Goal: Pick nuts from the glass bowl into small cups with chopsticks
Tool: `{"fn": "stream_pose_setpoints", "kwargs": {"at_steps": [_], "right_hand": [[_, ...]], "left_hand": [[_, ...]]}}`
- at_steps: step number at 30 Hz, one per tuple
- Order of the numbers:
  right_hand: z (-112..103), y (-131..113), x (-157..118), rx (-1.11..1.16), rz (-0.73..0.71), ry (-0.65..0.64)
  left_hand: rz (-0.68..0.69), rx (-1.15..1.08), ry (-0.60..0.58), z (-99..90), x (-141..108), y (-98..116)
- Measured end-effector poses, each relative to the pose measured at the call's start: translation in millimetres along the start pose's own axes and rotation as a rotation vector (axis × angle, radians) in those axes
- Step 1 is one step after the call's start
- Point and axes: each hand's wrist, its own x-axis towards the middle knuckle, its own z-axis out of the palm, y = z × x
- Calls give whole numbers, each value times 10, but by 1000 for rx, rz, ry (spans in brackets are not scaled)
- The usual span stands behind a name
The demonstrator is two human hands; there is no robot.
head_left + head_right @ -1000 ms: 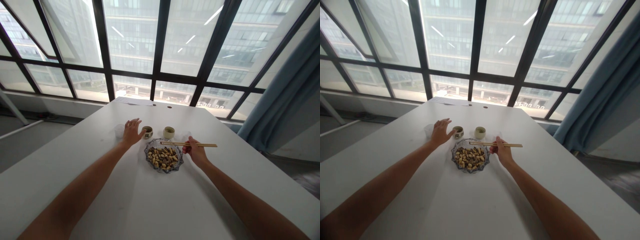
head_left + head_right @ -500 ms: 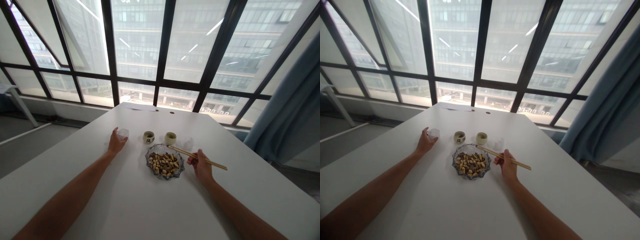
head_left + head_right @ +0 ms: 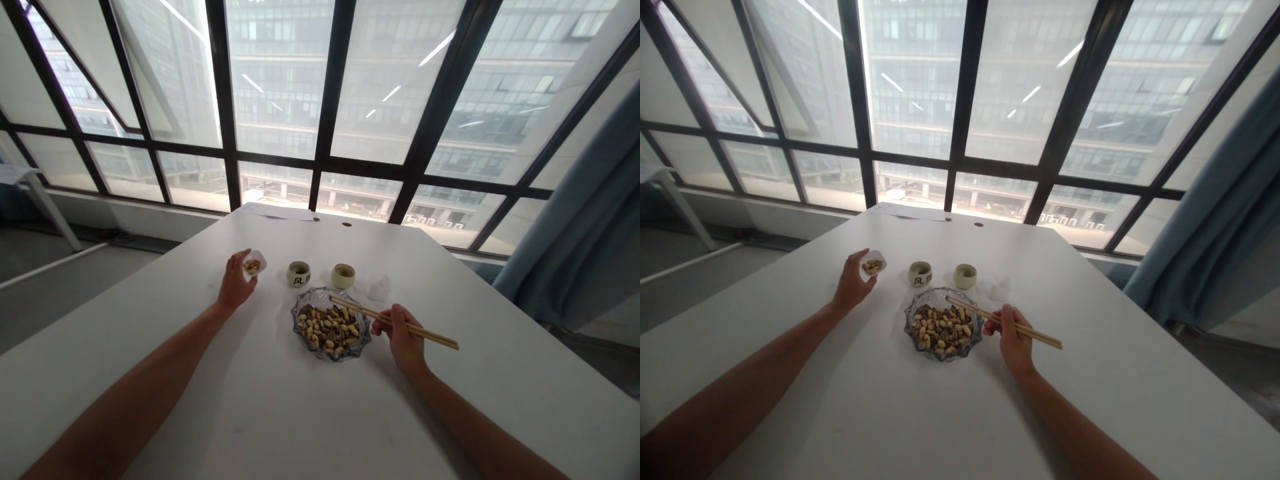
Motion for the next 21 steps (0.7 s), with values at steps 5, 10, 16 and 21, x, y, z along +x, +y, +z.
{"fn": "stream_pose_setpoints", "kwargs": {"at_steps": [5, 10, 16, 21], "right_hand": [[3, -5, 1, -6, 9, 13], [7, -7, 4, -6, 5, 16], [9, 33, 36, 53, 36, 30], [17, 43, 62, 52, 56, 64]], "left_hand": [[-251, 43, 27, 8, -10, -70], [-434, 55, -3, 34, -7, -175], [-416, 92, -1, -8, 11, -76], [-31, 81, -20, -2, 28, 353]]}}
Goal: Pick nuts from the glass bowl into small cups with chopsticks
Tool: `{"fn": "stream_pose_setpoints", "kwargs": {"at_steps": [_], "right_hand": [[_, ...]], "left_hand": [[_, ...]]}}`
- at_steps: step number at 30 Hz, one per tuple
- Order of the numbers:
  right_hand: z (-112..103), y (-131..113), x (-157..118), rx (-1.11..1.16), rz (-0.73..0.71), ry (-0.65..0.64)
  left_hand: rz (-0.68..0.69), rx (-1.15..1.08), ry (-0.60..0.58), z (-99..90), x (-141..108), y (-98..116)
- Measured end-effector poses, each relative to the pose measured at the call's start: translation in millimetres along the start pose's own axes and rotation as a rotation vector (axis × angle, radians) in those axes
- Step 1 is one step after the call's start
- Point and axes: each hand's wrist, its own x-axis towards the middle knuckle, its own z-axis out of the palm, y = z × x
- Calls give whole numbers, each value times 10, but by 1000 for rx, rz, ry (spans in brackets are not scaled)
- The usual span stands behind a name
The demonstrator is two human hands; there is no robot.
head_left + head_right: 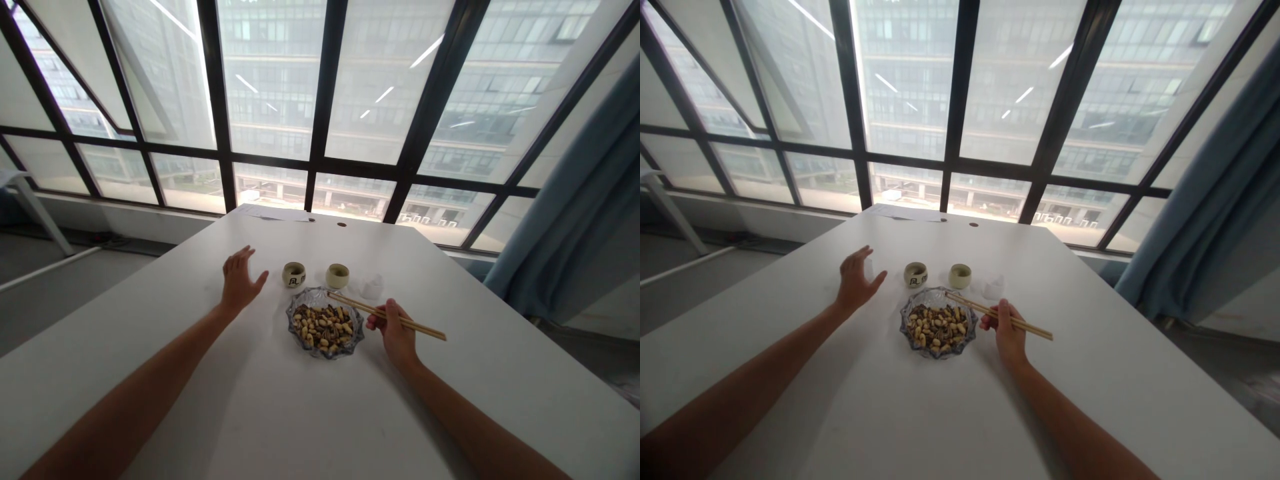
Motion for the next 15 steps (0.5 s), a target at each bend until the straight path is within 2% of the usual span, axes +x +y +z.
{"fn": "stream_pose_setpoints", "kwargs": {"at_steps": [3, 6, 9, 12, 15], "right_hand": [[3, -55, -50, -109, -81, -21], [-28, -112, -112, -259, -215, -98], [-93, -127, -137, -390, -331, -197], [-140, -124, -138, -467, -402, -282], [-147, -133, -142, -506, -461, -340]], "left_hand": [[50, -66, -111, 204, -13, 224], [-33, -166, -208, 524, -9, 306], [-164, -281, -298, 797, 4, 289], [-251, -379, -325, 925, 1, 256], [-241, -423, -325, 917, -10, 248]]}}
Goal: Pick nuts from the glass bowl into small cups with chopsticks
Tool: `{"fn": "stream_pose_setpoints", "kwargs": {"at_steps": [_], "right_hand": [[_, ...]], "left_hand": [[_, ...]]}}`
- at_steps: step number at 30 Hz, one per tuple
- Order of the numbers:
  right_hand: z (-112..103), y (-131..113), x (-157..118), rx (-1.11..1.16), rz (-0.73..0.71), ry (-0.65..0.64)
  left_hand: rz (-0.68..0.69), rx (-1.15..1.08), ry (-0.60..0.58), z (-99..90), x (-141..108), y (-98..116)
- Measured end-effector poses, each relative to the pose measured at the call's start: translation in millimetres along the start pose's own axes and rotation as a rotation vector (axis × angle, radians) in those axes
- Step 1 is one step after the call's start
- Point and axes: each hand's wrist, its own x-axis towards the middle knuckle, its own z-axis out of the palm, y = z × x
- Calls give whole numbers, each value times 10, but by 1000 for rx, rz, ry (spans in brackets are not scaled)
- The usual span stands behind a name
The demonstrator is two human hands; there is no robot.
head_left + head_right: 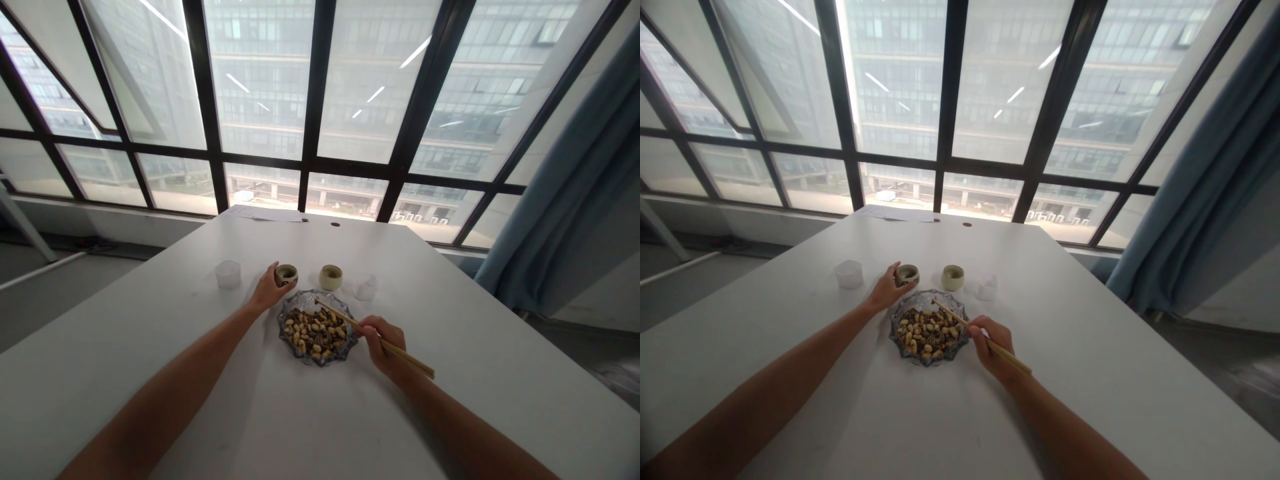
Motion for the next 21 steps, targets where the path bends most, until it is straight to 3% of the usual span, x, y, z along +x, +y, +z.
{"fn": "stream_pose_setpoints", "kwargs": {"at_steps": [7, 14, 17, 21], "right_hand": [[17, 55, -17, 14, 44, 44], [37, -26, 10, 72, 102, 129], [62, -106, 135, 57, 53, 146], [228, -174, 473, 59, 36, 40]], "left_hand": [[220, -4, 0, -83, -75, 90], [224, -3, 13, -65, -87, 110], [217, -12, 9, -56, -81, 118], [212, -24, 2, -53, -78, 140]]}}
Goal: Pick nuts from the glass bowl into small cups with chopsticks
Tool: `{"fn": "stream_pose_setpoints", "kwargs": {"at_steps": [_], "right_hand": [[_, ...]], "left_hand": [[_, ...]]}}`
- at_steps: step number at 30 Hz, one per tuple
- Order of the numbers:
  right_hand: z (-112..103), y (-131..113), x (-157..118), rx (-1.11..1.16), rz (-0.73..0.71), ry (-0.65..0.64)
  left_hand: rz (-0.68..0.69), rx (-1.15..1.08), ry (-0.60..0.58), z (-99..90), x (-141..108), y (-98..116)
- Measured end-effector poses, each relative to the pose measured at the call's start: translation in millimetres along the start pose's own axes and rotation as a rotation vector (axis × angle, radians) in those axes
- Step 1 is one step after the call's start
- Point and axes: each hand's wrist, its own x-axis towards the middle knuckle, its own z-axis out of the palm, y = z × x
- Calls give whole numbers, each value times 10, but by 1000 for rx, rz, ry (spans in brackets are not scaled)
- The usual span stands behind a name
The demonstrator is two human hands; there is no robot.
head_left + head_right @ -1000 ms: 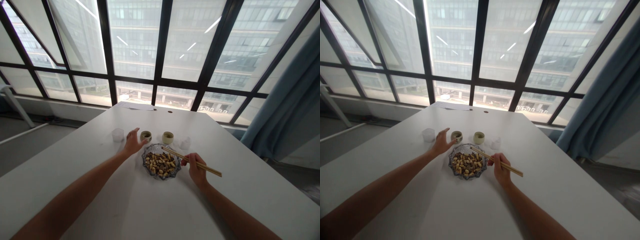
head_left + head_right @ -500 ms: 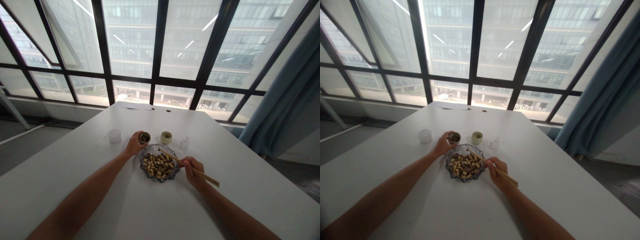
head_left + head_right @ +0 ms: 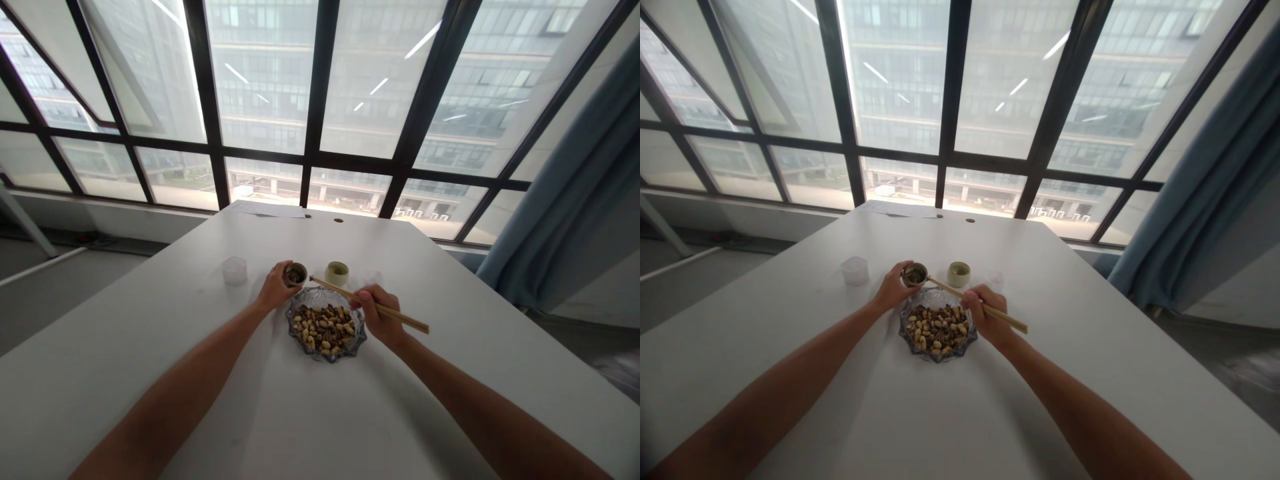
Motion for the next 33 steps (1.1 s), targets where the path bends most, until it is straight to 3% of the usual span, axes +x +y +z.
{"fn": "stream_pose_setpoints", "kwargs": {"at_steps": [5, 8, 13, 16, 21, 23, 28, 33], "right_hand": [[388, 49, 410, 23, -6, -145], [454, 70, 488, 58, 48, -156], [145, -45, 353, 123, 140, -53], [-10, -102, 209, 99, 144, -155], [4, -67, 68, 71, 158, -372], [-16, -80, 86, 54, 178, -385], [-259, -312, 213, 35, 253, -233], [-289, -458, 207, -8, 369, -413]], "left_hand": [[-5, -19, -8, -11, -2, 32], [-2, -24, -9, -5, -1, 31], [2, -22, 11, 24, 4, -10], [-2, -23, 14, 27, 4, -28], [-12, -15, 21, 17, 9, -35], [-27, -13, 21, 17, 11, -36], [-55, -21, 19, 22, 15, -35], [-66, -43, 17, 27, 18, -49]]}}
